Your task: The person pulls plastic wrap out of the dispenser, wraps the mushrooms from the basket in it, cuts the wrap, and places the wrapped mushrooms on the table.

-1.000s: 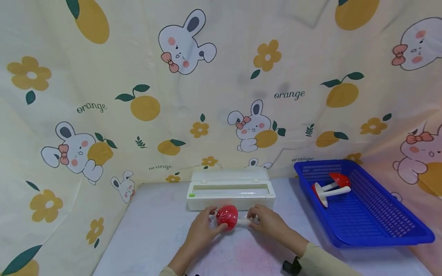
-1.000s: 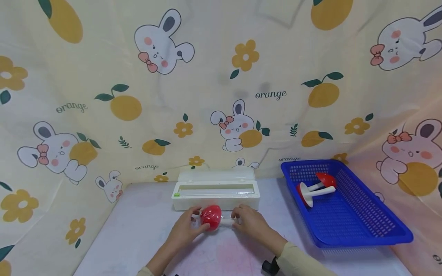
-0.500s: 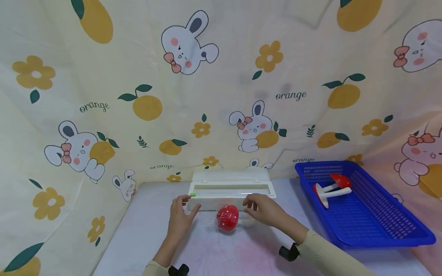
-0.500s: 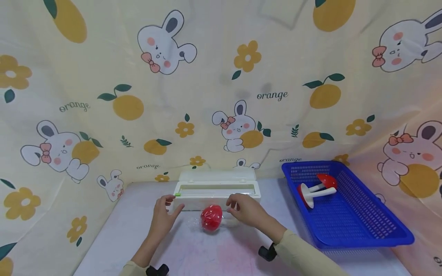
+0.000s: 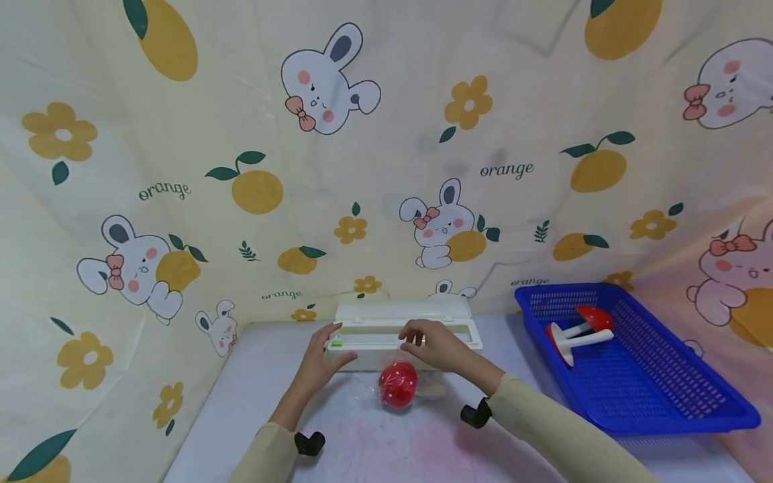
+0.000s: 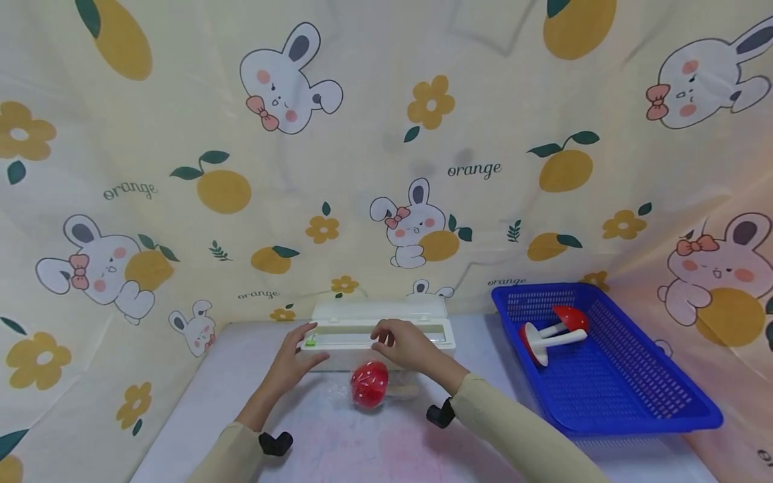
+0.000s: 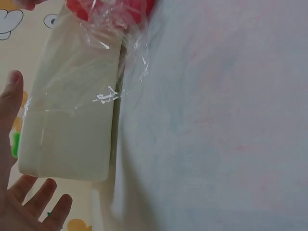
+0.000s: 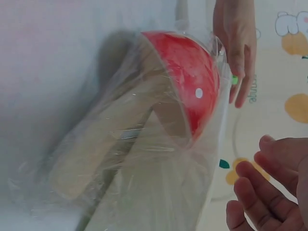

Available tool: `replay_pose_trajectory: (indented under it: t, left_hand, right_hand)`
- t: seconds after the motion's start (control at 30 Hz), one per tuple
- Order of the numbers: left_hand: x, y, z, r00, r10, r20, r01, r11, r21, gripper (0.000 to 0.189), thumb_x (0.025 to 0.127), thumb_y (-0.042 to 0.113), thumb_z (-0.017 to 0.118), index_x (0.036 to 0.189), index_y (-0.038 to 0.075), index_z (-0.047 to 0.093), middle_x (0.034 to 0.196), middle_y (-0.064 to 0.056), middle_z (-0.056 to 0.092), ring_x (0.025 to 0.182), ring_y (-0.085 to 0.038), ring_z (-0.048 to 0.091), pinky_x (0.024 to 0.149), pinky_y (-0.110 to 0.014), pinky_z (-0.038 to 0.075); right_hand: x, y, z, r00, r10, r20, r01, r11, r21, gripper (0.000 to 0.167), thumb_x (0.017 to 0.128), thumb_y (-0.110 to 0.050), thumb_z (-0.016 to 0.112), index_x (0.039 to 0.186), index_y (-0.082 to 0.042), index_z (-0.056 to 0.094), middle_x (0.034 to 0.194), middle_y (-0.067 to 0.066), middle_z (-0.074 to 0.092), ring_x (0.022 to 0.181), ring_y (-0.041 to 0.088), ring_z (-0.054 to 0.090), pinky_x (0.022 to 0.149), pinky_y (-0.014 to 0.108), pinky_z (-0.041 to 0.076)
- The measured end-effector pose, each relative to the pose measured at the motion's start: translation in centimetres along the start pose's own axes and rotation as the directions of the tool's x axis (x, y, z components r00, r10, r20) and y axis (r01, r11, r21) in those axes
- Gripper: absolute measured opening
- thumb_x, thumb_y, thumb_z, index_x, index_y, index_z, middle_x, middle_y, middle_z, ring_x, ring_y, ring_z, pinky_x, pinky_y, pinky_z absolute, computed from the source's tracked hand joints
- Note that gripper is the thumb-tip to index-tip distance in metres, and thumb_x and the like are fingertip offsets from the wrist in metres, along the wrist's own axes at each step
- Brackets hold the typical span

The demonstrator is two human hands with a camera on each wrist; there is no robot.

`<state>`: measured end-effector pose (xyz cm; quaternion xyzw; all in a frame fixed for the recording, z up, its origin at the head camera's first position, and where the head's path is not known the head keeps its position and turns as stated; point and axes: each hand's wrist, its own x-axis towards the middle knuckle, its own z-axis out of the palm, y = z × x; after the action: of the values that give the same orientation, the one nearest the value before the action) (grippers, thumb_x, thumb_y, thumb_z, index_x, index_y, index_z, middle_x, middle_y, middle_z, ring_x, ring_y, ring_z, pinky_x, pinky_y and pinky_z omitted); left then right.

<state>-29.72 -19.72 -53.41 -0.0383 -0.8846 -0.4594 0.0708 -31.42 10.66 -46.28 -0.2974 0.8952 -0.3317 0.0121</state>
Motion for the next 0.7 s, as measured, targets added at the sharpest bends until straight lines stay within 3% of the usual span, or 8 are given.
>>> replay_pose_trajectory:
  t: [0.27,0.43,0.7]
  left_hand:
    - [1.2,-0.7,-0.1,0.999,-0.026,0.019,0.026,1.000,-0.002,0.080,0.090,0.040,0.089,0.158,0.022,0.050,0.172,-0.013,0.033,0.158,-0.042,0.031,0.124,-0.065,0.032]
    - [1.5,-0.9,0.0,1.000,-0.020,0.006,0.020,1.000,0.009,0.080,0.089,0.040,0.090,0.156,0.017,0.054,0.171,-0.012,0.037,0.156,-0.042,0.035,0.123,-0.063,0.035]
    - [1.8,-1.3,0.1,1.000,-0.020,-0.007,0.020,1.000,0.005,0.078,0.089,0.038,0.090,0.157,0.020,0.055,0.169,-0.010,0.040,0.155,-0.040,0.038,0.121,-0.061,0.039]
  right_hand:
    - [2.1,-0.3,0.1,0.999,-0.014,0.035,0.012,0.999,0.037,0.018,0.101,-0.017,0.077,0.116,-0.009,0.075,0.094,-0.006,0.068,0.087,0.014,0.061,0.074,0.024,0.055]
    - [3.2,0.0,0.6,0.999,-0.016,0.050,0.014,0.999,0.043,0.016,0.102,-0.019,0.077,0.115,-0.010,0.075,0.094,-0.006,0.068,0.086,0.013,0.061,0.075,0.025,0.055]
    - [4.9,-0.2,1.5,0.997,-0.013,0.079,0.008,0.998,0.057,0.017,0.103,-0.023,0.075,0.117,-0.013,0.075,0.094,-0.007,0.068,0.087,0.015,0.062,0.075,0.026,0.057]
